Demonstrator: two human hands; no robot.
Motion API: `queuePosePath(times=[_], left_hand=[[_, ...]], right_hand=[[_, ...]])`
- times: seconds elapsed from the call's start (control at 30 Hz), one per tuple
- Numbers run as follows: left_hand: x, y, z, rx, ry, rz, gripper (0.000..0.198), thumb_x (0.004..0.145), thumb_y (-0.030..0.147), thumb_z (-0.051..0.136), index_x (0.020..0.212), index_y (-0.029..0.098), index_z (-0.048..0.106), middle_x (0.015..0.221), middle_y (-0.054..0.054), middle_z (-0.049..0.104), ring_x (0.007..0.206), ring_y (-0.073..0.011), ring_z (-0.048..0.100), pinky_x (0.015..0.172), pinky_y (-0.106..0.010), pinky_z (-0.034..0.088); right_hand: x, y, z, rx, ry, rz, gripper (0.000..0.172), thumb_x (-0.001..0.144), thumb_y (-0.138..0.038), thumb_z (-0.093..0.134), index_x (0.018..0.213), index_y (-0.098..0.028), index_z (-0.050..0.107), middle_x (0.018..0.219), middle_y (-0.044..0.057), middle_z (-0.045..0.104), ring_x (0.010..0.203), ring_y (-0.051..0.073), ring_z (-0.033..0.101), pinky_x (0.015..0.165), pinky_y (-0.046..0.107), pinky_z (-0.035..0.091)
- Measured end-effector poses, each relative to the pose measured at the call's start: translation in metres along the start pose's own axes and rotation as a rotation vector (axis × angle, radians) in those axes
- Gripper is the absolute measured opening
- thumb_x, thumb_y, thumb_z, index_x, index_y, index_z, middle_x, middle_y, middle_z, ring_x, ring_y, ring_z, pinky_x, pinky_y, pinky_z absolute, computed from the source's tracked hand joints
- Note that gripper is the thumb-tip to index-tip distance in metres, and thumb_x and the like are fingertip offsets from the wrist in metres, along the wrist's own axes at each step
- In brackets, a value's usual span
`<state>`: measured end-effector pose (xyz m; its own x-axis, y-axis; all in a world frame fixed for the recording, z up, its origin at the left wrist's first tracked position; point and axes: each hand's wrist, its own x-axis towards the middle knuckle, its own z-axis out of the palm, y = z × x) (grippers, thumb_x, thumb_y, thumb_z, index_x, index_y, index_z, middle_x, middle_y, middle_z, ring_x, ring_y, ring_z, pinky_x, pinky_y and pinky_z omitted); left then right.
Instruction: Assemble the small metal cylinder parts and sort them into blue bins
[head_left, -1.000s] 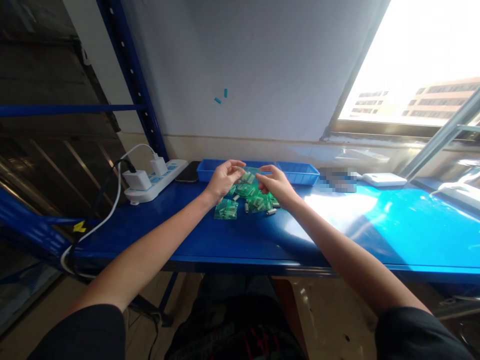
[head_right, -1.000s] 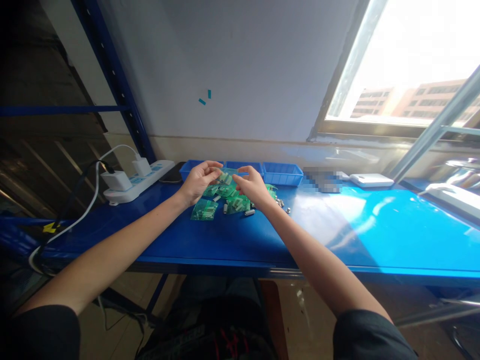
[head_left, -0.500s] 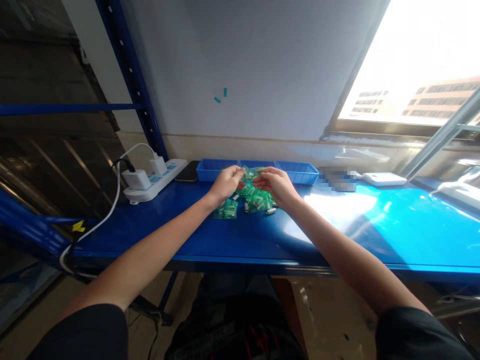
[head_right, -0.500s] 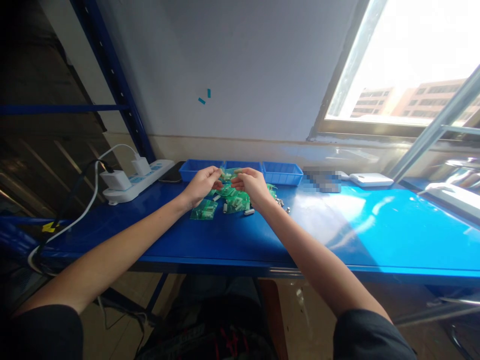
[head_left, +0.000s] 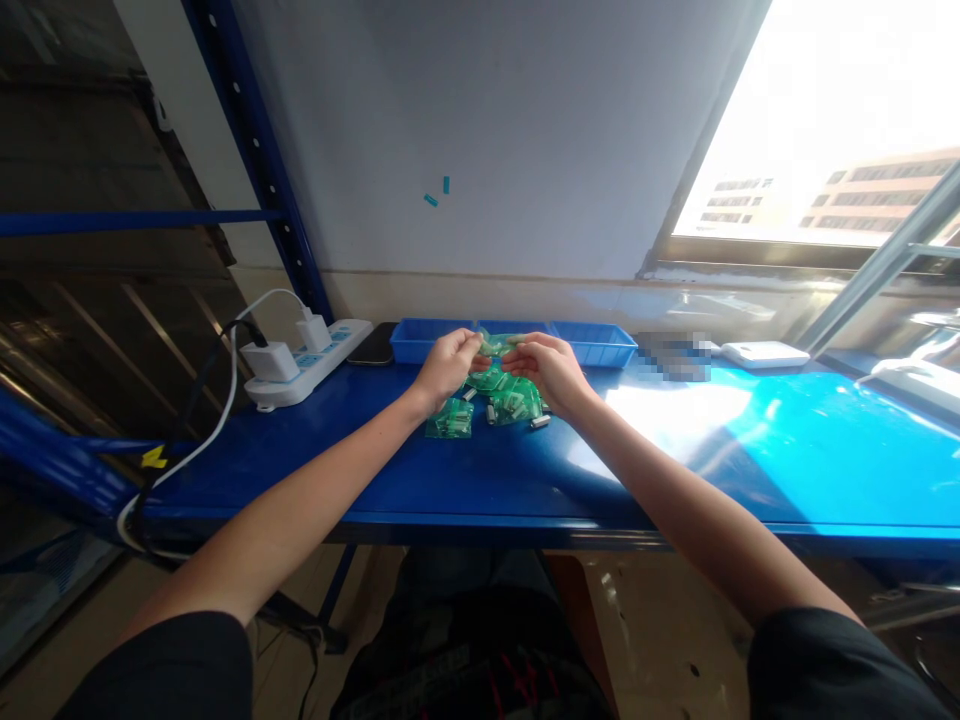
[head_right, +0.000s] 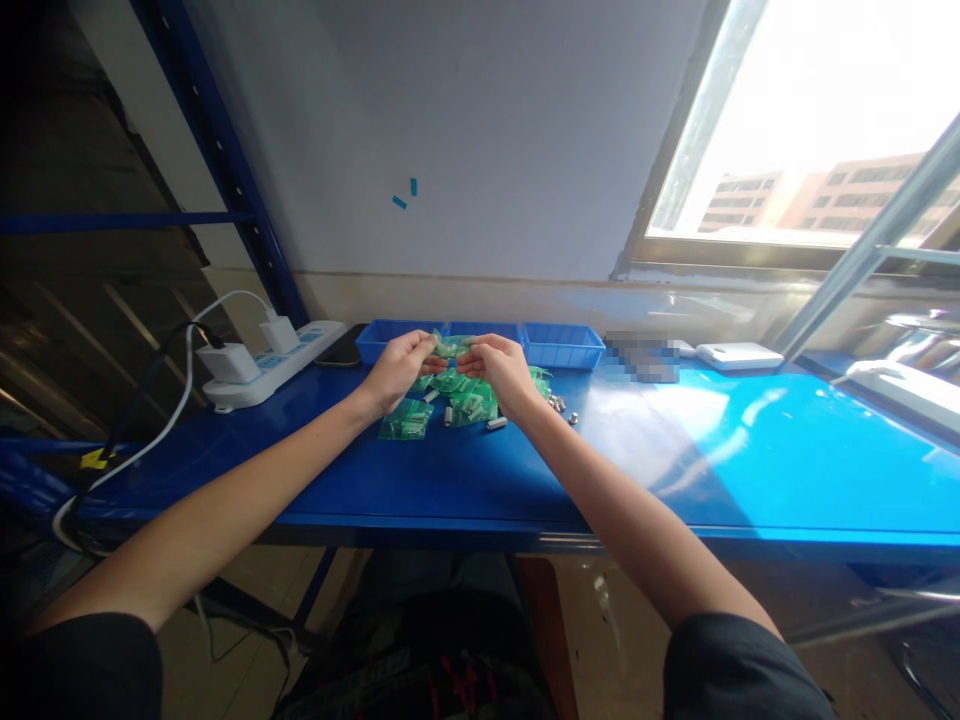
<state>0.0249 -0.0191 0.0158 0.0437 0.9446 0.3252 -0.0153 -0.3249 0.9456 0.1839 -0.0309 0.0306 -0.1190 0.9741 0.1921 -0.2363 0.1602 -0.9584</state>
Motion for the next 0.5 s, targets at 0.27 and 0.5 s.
queuePosePath(times=[0.27,0.5], left_hand=[[0.0003,-0.0007,0.0013,-0.032,0.008,-0.028,0.020,0.086,0.030,0.057,0.073,0.015,0.054,0.065,0.000,0.058,0.071,-0.0162,0.065,0.068,-0.027,0.052],[0.0003,0.0049,-0.0018,-0.124,-0.017,-0.085,0.015,0.081,0.028,0.062,0.076,0.015,0.057,0.073,0.000,0.061,0.076,-0.0154,0.064,0.076,-0.030,0.052]], right_hand=[[0.0017,0.0004,-0.0018,0.016,-0.011,-0.005,0.023,0.057,-0.006,0.049,0.073,-0.015,0.063,0.059,0.002,0.067,0.057,0.013,0.063,0.057,0.023,0.048],[-0.0005,0.0011,0.0003,-0.031,-0.019,-0.020,0.011,0.073,-0.024,0.068,0.078,-0.015,0.064,0.066,0.003,0.068,0.062,0.013,0.064,0.063,0.023,0.051]])
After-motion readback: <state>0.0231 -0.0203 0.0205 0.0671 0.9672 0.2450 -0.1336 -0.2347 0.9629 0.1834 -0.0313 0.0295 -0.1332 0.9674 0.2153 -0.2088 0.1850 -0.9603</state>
